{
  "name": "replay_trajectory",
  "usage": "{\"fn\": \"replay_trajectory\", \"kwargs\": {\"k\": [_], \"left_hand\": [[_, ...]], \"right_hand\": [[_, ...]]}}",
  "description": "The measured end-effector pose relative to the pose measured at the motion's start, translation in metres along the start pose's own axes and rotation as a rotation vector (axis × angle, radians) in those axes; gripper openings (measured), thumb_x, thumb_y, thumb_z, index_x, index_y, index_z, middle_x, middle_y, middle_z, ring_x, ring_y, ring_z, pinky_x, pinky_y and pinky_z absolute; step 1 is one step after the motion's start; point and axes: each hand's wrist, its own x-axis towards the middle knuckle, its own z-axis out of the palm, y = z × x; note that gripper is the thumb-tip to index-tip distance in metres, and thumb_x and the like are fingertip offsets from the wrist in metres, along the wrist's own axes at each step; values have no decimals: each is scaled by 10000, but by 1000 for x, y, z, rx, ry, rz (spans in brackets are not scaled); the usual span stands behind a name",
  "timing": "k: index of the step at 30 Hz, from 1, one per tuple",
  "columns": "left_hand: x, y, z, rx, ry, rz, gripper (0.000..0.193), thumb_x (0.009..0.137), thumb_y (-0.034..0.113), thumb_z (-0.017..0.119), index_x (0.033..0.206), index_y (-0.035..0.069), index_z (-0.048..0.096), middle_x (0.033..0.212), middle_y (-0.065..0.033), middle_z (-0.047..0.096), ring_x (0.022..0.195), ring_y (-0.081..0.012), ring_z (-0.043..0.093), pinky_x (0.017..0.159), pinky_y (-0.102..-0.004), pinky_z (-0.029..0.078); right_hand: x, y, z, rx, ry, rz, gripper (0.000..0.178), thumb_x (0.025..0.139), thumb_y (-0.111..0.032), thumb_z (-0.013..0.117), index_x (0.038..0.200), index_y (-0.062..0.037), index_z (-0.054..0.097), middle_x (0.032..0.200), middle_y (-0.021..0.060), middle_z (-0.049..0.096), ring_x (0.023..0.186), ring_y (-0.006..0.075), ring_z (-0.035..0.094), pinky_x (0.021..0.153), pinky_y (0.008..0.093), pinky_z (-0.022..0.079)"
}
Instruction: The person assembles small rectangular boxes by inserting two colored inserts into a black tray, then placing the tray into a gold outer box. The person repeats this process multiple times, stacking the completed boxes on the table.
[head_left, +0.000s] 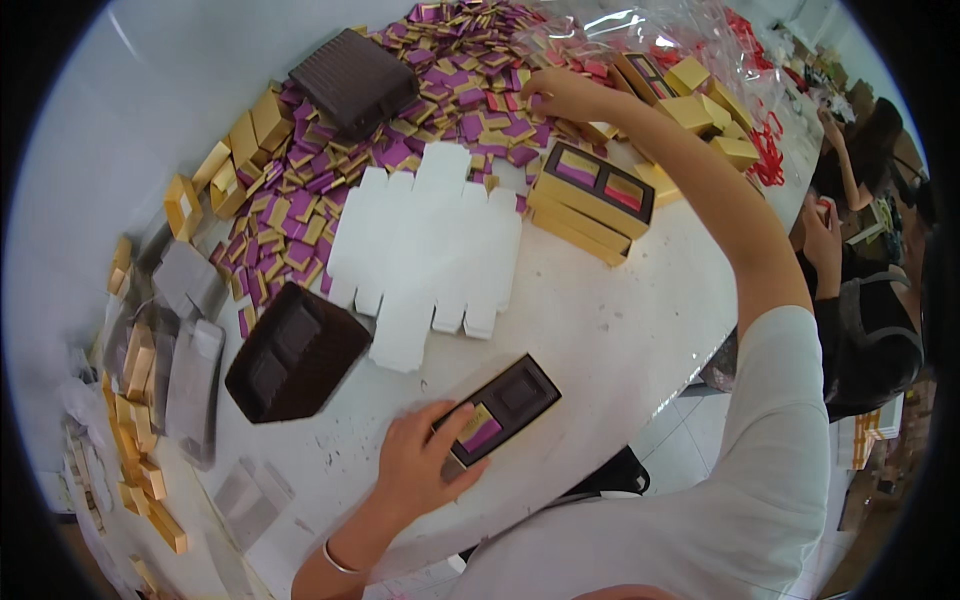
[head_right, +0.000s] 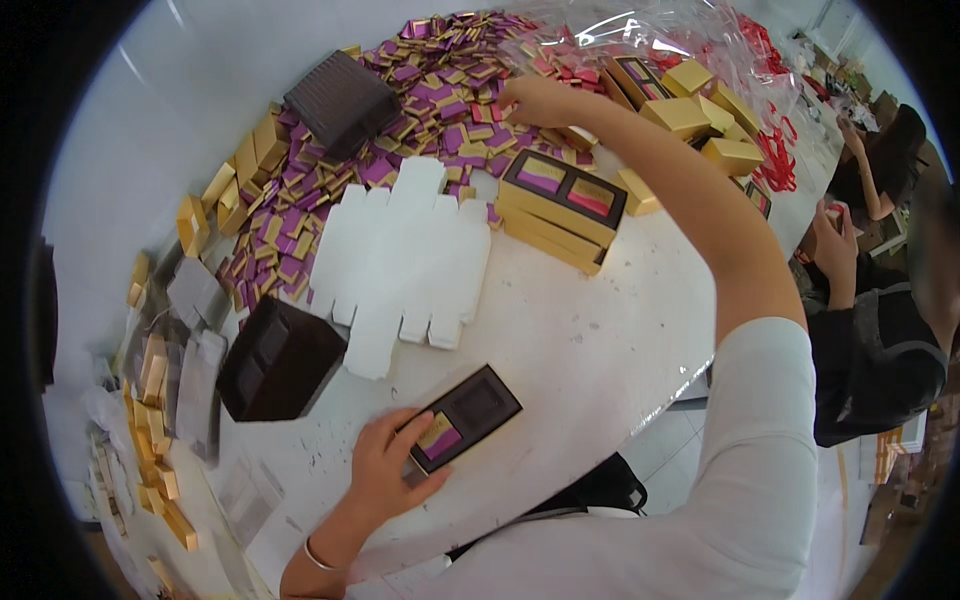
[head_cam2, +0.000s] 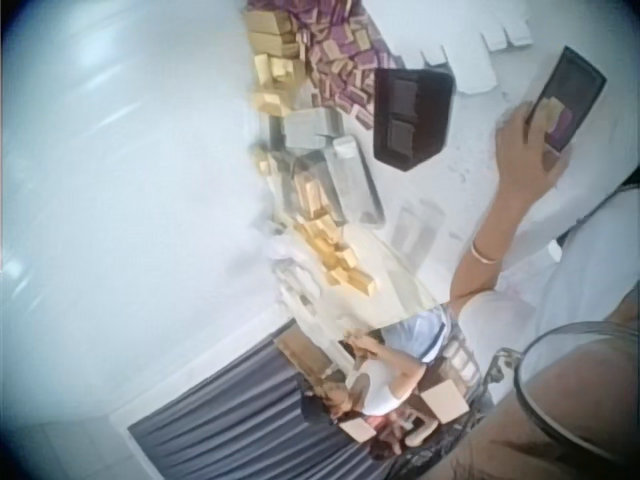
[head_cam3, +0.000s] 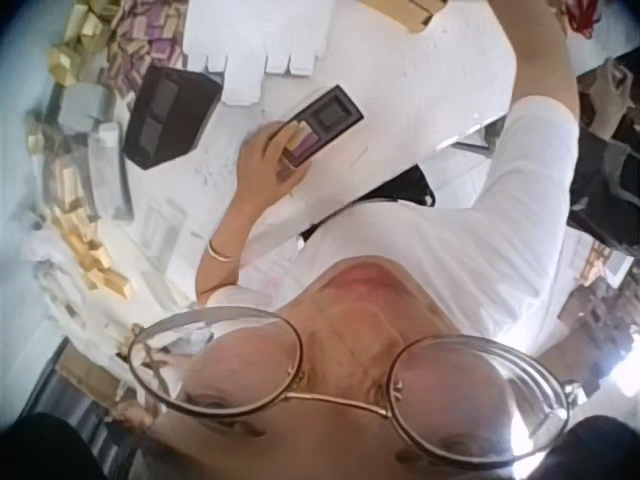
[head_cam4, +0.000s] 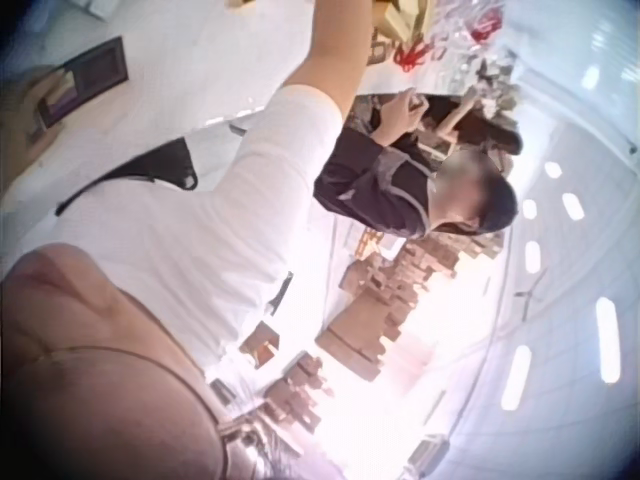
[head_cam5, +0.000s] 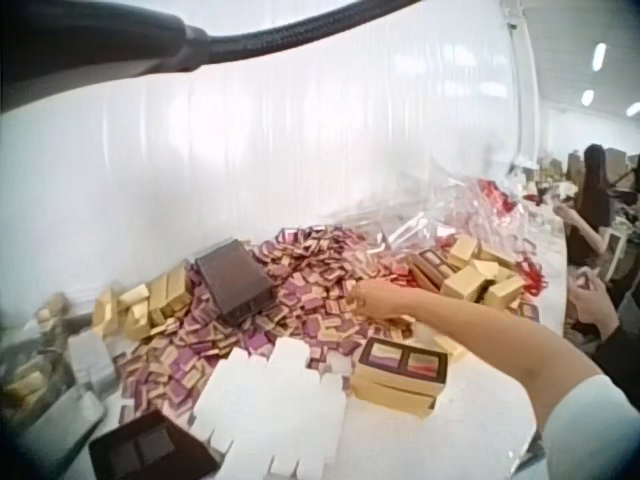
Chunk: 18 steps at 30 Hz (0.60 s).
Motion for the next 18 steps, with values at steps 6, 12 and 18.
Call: {"fn": "replay_trajectory", "kwargs": {"k": [6, 12, 18], "left_hand": [[3, -4, 1, -47, -26, -13, 640, 610, 270, 791, 1172, 78, 553, 1111, -118, 543, 918, -264, 553, 729, -366, 444], [2, -6, 1, -84, -34, -51, 664, 610, 266, 792, 1195, 88, 534, 1119, -115, 544, 929, -258, 556, 722, -364, 443], [2, -6, -2, -51, -30, -46, 662, 616, 272, 790, 1199, 88, 536, 1130, -118, 544, 914, -253, 557, 726, -358, 437]], "right_hand": [[52, 21, 25, -221, -274, 31, 303, 750, -71, 632, 1050, -58, 589, 1017, 141, 607, 1002, 320, 558, 844, 420, 444], [62, 28, 30, -234, -174, 87, 311, 679, -75, 656, 980, -29, 595, 936, 174, 630, 905, 330, 610, 744, 420, 485], [61, 13, 28, -158, -163, 112, 319, 735, -279, 642, 923, -22, 619, 929, 177, 620, 934, 332, 593, 763, 420, 476]]}}
